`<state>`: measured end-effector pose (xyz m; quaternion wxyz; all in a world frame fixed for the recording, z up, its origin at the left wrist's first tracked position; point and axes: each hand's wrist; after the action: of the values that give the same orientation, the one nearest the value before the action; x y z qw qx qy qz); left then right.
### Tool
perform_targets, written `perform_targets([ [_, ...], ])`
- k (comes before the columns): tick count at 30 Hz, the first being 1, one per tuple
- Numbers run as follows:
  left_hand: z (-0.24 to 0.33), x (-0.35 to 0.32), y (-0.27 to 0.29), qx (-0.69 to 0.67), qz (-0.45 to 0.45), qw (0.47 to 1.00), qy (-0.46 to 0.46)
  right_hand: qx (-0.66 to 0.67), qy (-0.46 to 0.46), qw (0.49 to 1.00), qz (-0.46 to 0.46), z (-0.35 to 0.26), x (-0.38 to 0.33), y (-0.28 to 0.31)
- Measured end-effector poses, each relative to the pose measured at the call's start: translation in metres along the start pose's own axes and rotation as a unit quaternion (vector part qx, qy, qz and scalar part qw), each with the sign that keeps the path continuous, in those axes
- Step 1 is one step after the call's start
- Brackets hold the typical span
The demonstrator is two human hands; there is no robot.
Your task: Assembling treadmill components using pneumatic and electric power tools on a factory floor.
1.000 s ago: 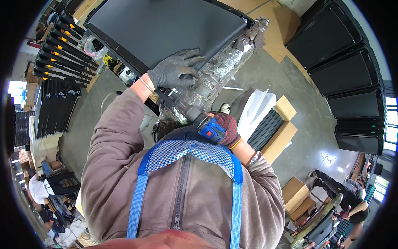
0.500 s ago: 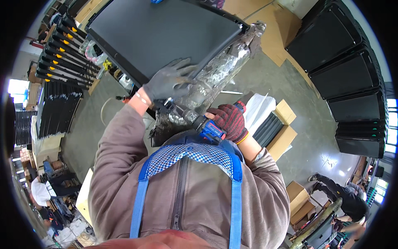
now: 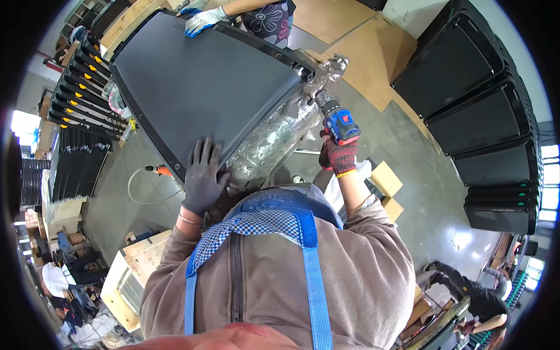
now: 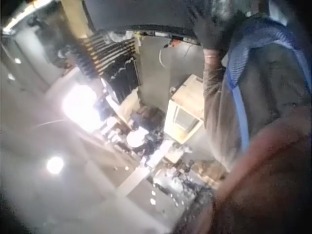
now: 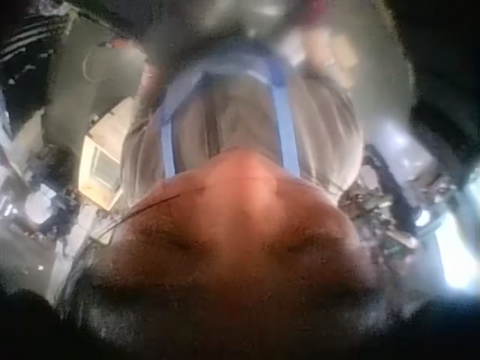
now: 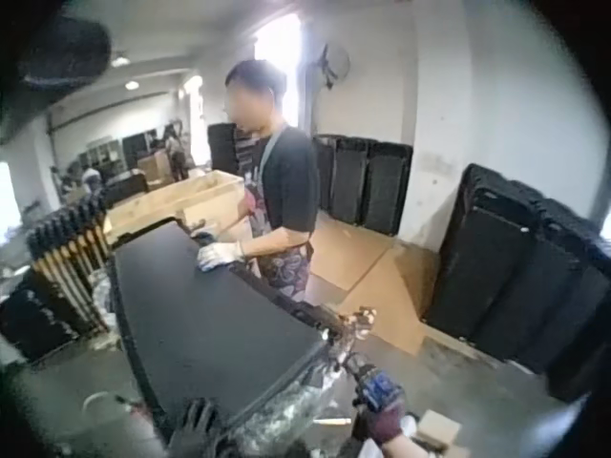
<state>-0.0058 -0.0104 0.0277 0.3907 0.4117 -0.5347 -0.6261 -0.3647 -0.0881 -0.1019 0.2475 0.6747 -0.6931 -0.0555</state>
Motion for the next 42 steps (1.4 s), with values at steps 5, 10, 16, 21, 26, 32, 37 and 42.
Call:
perform_targets([
  [5,0.012,0.005,-0.007,0.013,-0.002,0.997,0.081,0.076,0.003,0.997,-0.028,0.021,0.029,0.011],
  [10,0.01,0.009,-0.016,0.031,0.011,0.994,0.109,0.115,0.028,0.99,-0.081,0.026,0.038,0.023],
  [16,0.014,0.012,-0.012,0.04,0.016,0.993,0.112,0.331,-0.005,0.935,-0.126,0.024,0.033,0.034],
  [21,0.013,0.013,-0.014,0.025,0.034,0.993,0.109,0.39,-0.06,0.907,-0.148,0.032,0.038,0.037],
  [26,0.015,0.015,-0.014,0.024,0.041,0.993,0.111,0.229,0.001,0.96,-0.16,0.053,0.041,0.04],
  [32,0.015,0.015,-0.018,0.029,0.043,0.991,0.122,0.012,0.062,0.982,-0.181,0.07,0.049,0.049],
  [37,0.017,0.015,-0.015,0.027,0.038,0.991,0.125,-0.053,0.064,0.965,-0.247,0.089,0.04,0.049],
  [42,0.015,0.018,-0.016,0.036,0.04,0.991,0.123,-0.293,0.131,0.922,-0.215,0.085,0.056,0.059],
])
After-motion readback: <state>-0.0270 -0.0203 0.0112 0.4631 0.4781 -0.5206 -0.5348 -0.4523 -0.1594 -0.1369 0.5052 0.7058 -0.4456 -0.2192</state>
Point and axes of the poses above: each hand's wrist, its own x-axis towards the middle knuckle, its own y-axis out of the back of the hand, z = x × y, and after that the axes turned 15 degrees about -z, right-handed
